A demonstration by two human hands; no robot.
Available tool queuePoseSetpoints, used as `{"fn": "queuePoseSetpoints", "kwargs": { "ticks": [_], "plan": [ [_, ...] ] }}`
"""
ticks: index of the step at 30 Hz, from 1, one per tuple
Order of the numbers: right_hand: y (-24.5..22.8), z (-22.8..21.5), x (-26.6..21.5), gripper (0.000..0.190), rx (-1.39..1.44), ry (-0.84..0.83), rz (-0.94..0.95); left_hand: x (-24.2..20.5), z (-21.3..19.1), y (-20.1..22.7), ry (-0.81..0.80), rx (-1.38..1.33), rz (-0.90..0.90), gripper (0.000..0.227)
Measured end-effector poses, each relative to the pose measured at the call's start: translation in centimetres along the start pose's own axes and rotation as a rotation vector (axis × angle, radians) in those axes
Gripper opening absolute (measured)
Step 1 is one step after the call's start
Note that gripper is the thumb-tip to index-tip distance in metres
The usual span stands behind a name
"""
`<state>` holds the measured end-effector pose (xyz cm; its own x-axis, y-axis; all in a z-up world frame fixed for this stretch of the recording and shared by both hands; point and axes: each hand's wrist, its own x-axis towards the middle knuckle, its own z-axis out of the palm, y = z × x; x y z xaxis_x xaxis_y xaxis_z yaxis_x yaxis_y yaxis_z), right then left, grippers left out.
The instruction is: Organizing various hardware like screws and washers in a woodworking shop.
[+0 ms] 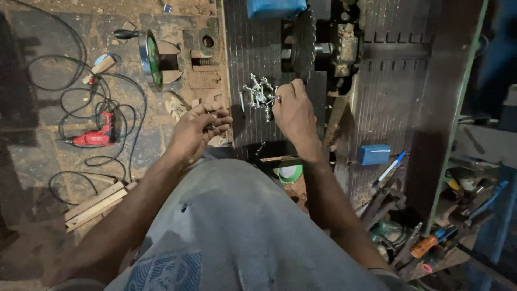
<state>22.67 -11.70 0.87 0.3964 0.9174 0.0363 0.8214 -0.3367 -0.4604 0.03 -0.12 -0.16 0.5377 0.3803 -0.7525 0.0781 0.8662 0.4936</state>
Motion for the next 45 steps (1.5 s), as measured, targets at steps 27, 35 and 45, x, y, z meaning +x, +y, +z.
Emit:
{"fn": "queuePoseSetpoints", "kwargs": {
  "ticks": [27,35,45],
  "plan": [
    [-4.3,-0.7,6.9,0.028,-0.069,-0.275,0.167,5.2,1.4,0.1,0.116,0.861,0.360,0.025],
    [4.0,1.1,5.2,0.028,0.743,-0.257,0.536,7.2,1.1,0.1,0.110,0.960,0.388,0.039],
    [0.8,-3.3,3.1,0.081,2.165,-0.462,0.329,7.2,1.7,0.7,0.099,0.973,0.426,0.049]
  ]
}}
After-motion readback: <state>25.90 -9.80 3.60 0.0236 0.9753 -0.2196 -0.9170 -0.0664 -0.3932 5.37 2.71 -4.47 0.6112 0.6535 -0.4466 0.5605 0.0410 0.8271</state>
